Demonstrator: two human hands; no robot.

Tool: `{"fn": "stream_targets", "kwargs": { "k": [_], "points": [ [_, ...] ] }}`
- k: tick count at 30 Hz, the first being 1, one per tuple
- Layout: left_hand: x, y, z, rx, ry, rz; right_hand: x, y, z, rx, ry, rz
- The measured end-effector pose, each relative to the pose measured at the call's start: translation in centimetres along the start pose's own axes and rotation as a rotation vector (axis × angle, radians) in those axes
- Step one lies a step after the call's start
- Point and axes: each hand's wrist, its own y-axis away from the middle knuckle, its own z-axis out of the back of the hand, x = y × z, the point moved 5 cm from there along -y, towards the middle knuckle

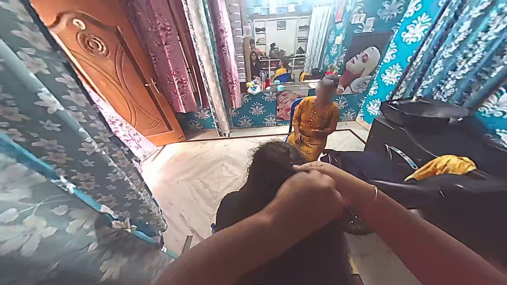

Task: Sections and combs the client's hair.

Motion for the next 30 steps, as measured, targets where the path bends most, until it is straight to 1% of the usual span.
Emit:
{"fn": "stream_targets", "kwargs": {
  "k": [2, 3, 5, 6, 9, 10, 11, 12, 13, 15, 16, 17, 18, 19, 21, 22, 25, 30],
  "points": [
    [-1.9, -0.2, -0.8, -0.011, -0.105, 0.01, 0.5, 0.1, -0.4, -0.045, 0.046, -0.053],
    [-2.5, -0.1, -1.3, -0.055, -0.179, 0.012, 0.5, 0.1, -0.4, -0.044, 0.049, -0.057],
    [-3.2, 0.5, -2.2, -0.127, -0.249, -0.027, -0.2, -0.7, 0.1, 0.027, 0.013, -0.032],
    [-3.4, 1.2, -2.7, -0.139, -0.234, -0.065, -0.5, -1.0, 0.4, 0.053, -0.01, -0.025],
    [-2.5, 3.9, -4.0, -0.227, -0.072, -0.251, -1.0, -1.1, 0.6, -0.003, -0.054, -0.017],
    [-1.8, 5.2, -3.9, -0.294, -0.003, -0.286, -1.1, -1.1, 0.6, -0.014, -0.055, -0.013],
    [-1.0, 6.5, -3.5, -0.398, 0.046, -0.279, -1.1, -1.1, 0.7, -0.015, -0.058, -0.009],
    [0.1, 7.9, -3.0, -0.523, 0.083, -0.21, -1.1, -1.2, 0.8, -0.017, -0.067, -0.004],
    [1.6, 9.3, -2.8, -0.637, 0.098, -0.082, -1.1, -1.2, 0.9, -0.024, -0.07, 0.002],
    [5.7, 11.7, -3.1, -0.78, 0.145, 0.226, -1.1, -1.2, 1.0, -0.023, -0.064, 0.009],
    [8.0, 12.6, -3.4, -0.816, 0.238, 0.353, -1.1, -1.1, 1.1, -0.024, -0.063, 0.014],
    [10.2, 13.3, -3.9, -0.796, 0.346, 0.463, -1.1, -1.0, 1.1, -0.025, -0.06, 0.018],
    [12.3, 13.8, -4.6, -0.733, 0.455, 0.56, -1.0, -0.8, 1.0, -0.03, -0.051, 0.022],
    [14.0, 14.2, -5.4, -0.625, 0.553, 0.627, -1.0, -0.7, 1.0, -0.038, -0.038, 0.028],
    [16.4, 14.5, -7.3, -0.41, 0.7, 0.655, -1.0, -0.5, 1.0, -0.065, -0.015, 0.034],
    [17.1, 14.5, -8.2, -0.354, 0.77, 0.631, -1.1, -0.4, 1.0, -0.075, -0.005, 0.038],
    [17.9, 13.7, -9.2, -0.348, 0.921, 0.514, -1.3, -0.4, 1.4, -0.069, 0.003, 0.039],
    [17.7, 11.9, -7.9, -0.426, 0.799, 0.381, -1.4, 0.0, 1.6, -0.09, 0.019, 0.024]
  ]
}}
